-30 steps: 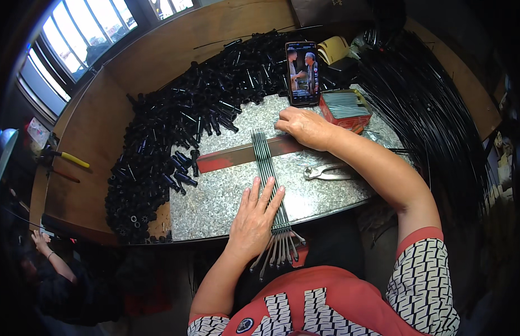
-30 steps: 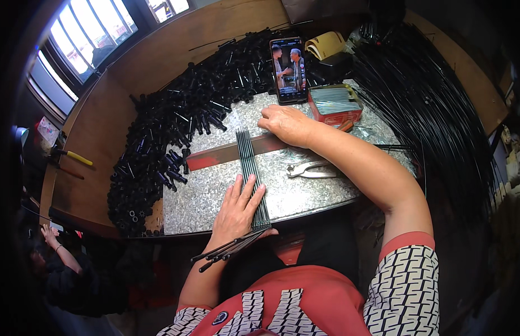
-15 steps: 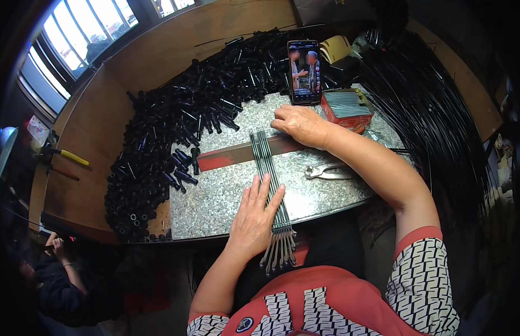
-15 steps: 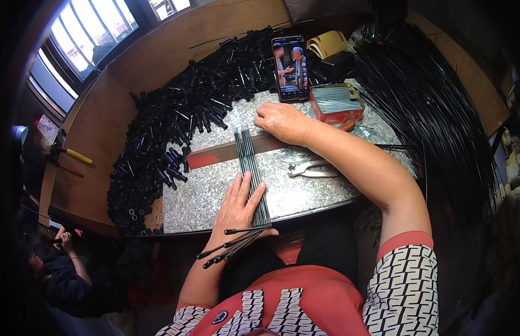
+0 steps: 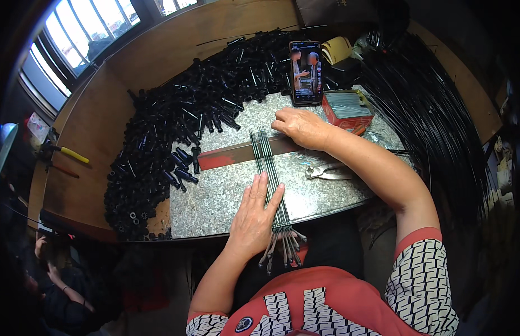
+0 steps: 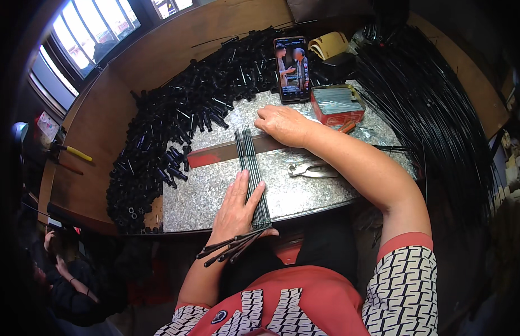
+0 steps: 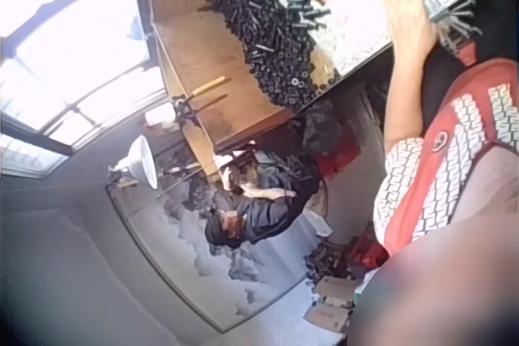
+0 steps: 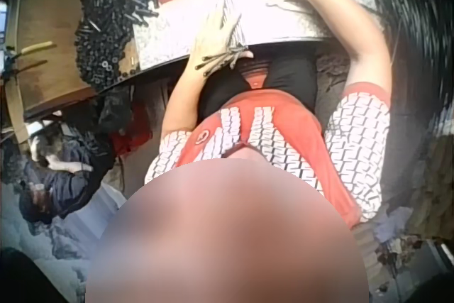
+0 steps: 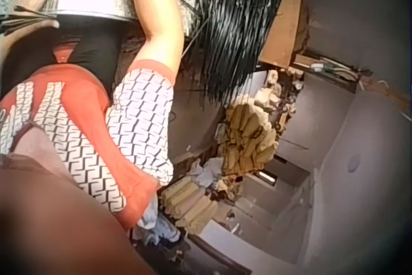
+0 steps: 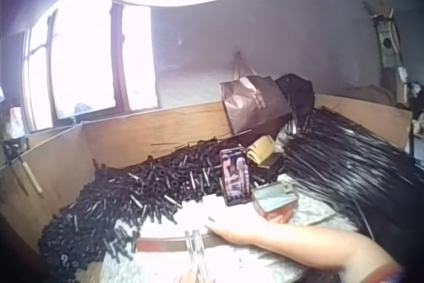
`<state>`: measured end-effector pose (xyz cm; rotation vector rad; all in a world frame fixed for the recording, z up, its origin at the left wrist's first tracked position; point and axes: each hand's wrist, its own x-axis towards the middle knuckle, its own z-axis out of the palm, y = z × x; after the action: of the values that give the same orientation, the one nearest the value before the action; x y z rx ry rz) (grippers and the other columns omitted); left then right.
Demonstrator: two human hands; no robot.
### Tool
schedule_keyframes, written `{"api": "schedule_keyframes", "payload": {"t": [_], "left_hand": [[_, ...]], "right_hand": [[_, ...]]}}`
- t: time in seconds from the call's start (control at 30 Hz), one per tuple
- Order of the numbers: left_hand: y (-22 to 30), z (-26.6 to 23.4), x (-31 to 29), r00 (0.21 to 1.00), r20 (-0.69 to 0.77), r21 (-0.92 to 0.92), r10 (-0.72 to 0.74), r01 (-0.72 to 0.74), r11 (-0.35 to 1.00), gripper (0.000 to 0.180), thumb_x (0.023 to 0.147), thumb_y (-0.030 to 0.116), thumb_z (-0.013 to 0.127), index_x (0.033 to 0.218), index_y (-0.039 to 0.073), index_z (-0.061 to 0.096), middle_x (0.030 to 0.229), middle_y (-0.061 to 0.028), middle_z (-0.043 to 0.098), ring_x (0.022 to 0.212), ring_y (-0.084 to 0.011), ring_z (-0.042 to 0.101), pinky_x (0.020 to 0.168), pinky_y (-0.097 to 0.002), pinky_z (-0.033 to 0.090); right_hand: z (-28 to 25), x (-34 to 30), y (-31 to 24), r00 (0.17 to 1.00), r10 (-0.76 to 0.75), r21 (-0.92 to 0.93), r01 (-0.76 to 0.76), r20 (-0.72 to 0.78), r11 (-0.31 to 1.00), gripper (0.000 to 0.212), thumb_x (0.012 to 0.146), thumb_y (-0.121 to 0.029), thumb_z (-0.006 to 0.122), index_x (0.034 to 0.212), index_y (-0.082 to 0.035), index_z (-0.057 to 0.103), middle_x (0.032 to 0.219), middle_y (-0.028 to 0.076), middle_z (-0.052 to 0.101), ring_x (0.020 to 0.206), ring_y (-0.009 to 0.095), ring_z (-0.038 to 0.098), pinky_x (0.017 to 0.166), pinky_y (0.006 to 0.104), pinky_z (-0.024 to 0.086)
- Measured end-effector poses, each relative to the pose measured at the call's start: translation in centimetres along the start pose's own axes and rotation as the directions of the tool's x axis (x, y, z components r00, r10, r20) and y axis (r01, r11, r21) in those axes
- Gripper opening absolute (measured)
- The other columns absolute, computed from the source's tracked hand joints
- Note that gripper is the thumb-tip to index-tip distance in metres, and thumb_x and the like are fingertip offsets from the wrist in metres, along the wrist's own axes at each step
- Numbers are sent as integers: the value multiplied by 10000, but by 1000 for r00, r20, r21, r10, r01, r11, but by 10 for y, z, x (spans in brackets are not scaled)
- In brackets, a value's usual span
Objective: The recorder is assembling black bristles into a plastic mounting base and using pliers to secure or trim them.
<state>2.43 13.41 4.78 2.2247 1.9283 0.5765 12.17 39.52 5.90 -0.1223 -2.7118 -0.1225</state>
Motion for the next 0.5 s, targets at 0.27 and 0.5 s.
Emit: {"api": "schedule_keyframes", "payload": {"t": [0.27, 0.5], "left_hand": [[-3, 4, -1, 1000, -19, 12, 8, -7, 1000, 815, 687, -44, 622, 1444, 83, 351, 1499, -314, 209, 1408, -428, 229, 1140, -482, 229], [-5, 6, -1, 999, -30, 37, 15, -14, 999, 802, 685, -54, 614, 1437, 77, 366, 1493, -313, 228, 1405, -422, 244, 1141, -470, 237]], "right_hand": [[3, 1, 1, 1000, -30, -44, 29, -11, 999, 116, 806, -88, 538, 890, -27, 589, 907, 115, 559, 936, 280, 576, 795, 378, 499], [-3, 0, -4, 1000, -15, -14, 16, 19, 1000, 119, 808, -90, 537, 874, -24, 611, 927, 125, 557, 964, 283, 569, 826, 381, 496]]}}
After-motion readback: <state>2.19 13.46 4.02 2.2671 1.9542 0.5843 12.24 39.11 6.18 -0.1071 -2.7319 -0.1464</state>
